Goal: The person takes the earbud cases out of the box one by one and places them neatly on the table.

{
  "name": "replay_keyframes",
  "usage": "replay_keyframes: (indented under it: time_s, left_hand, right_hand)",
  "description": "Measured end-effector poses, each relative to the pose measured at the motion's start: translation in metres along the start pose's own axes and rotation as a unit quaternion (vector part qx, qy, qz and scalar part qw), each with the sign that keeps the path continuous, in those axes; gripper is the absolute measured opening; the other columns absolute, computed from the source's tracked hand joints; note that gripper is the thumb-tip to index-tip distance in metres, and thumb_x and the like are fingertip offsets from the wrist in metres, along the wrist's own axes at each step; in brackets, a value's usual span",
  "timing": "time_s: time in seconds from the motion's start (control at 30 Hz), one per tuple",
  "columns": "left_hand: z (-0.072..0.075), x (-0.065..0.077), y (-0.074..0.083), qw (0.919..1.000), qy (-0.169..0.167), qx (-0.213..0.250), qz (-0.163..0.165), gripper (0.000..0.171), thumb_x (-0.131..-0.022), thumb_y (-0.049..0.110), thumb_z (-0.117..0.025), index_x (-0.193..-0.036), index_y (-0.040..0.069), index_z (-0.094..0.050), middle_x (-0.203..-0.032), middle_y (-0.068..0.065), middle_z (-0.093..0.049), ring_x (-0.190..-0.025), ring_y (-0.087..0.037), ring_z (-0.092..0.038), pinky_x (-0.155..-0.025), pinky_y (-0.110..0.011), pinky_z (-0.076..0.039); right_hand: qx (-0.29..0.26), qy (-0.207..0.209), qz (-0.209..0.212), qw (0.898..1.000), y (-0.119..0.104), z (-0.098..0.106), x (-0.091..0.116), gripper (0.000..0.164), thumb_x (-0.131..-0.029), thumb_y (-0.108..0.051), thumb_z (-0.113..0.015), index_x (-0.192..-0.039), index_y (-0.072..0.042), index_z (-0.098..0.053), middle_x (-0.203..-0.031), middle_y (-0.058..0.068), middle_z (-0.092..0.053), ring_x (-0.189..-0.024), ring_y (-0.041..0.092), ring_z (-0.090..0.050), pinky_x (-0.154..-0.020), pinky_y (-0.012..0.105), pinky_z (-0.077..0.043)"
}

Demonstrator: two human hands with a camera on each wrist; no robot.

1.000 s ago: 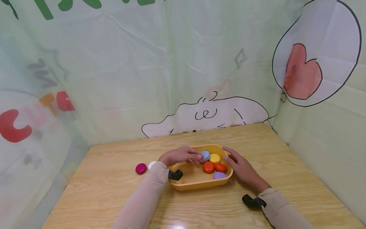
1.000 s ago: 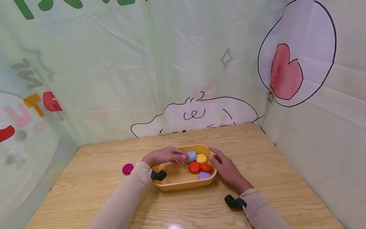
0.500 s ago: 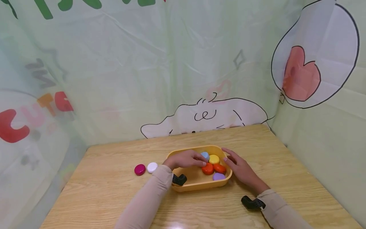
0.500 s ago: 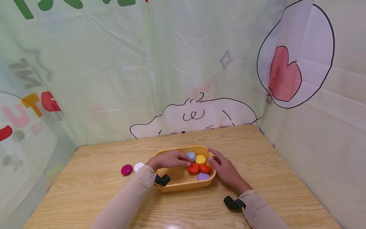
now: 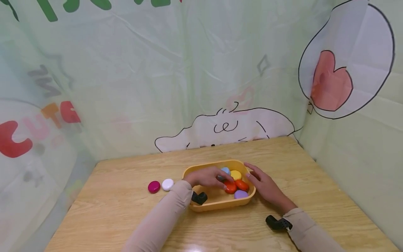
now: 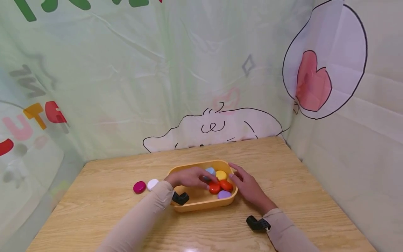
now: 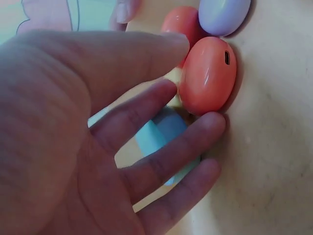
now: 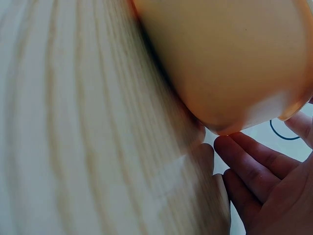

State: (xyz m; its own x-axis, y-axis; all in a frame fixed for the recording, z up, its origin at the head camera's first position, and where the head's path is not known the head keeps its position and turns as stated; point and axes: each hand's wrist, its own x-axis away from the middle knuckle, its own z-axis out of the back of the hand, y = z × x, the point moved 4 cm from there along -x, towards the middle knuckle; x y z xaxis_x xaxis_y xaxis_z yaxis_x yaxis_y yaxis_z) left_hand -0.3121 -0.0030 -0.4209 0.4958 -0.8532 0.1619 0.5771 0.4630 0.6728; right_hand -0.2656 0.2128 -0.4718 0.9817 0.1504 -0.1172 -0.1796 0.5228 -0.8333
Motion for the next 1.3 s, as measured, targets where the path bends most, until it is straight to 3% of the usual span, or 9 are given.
replay_keyframes:
  time_s: [0.17,0.43,0.67,1.03,1.3]
  left_hand:
    - [-0.001,-0.005,0.001,0.9994,-0.007,-0.029,-0.016,0.034,-0.095,0.022,-0.07,-0.129,0.014,-0.069,-0.119,0.01,-0.063,-0.107,-0.009,-0.055,-0.095,-0.021,-0.043]
    - [-0.002,-0.006,-0.004,0.9978,0.029,-0.059,-0.013,0.028,-0.092,0.014,-0.074,-0.12,0.01,-0.074,-0.109,0.009,-0.066,-0.101,-0.009,-0.058,-0.09,-0.018,-0.046]
    - [-0.002,-0.01,-0.003,0.991,0.032,-0.127,-0.029,0.029,-0.091,0.018,-0.076,-0.119,0.011,-0.075,-0.108,0.011,-0.066,-0.097,-0.003,-0.056,-0.089,-0.016,-0.045]
    - [-0.007,-0.01,-0.009,0.9974,0.017,-0.069,0.007,0.036,-0.089,0.018,-0.079,-0.124,0.014,-0.071,-0.111,0.013,-0.064,-0.097,-0.004,-0.056,-0.088,-0.016,-0.046]
    - [-0.008,-0.009,-0.011,0.9934,0.004,-0.11,-0.031,0.034,-0.089,0.018,-0.079,-0.122,0.014,-0.072,-0.107,0.012,-0.062,-0.095,-0.004,-0.055,-0.085,-0.016,-0.046]
  right_hand:
    - [-0.006,0.0,-0.003,1.0,0.001,-0.002,0.0,0.056,-0.106,-0.043,-0.047,-0.156,-0.021,-0.035,-0.152,0.02,-0.042,-0.134,0.043,-0.045,-0.103,0.06,-0.041]
    - [-0.006,-0.003,-0.003,1.0,0.001,-0.004,-0.002,0.056,-0.106,-0.043,-0.047,-0.156,-0.021,-0.035,-0.153,0.02,-0.04,-0.134,0.044,-0.043,-0.103,0.06,-0.04]
    - [0.004,0.001,0.002,1.0,-0.001,-0.001,-0.005,0.056,-0.106,-0.044,-0.045,-0.156,-0.021,-0.034,-0.154,0.02,-0.039,-0.135,0.045,-0.042,-0.105,0.063,-0.037]
    - [0.007,0.0,-0.005,1.0,0.001,-0.001,-0.005,0.056,-0.106,-0.043,-0.045,-0.157,-0.02,-0.034,-0.156,0.019,-0.037,-0.136,0.045,-0.04,-0.104,0.062,-0.037]
    - [0.011,0.001,-0.006,1.0,0.003,-0.003,-0.005,0.056,-0.106,-0.043,-0.045,-0.157,-0.021,-0.034,-0.155,0.02,-0.038,-0.135,0.045,-0.042,-0.103,0.061,-0.04]
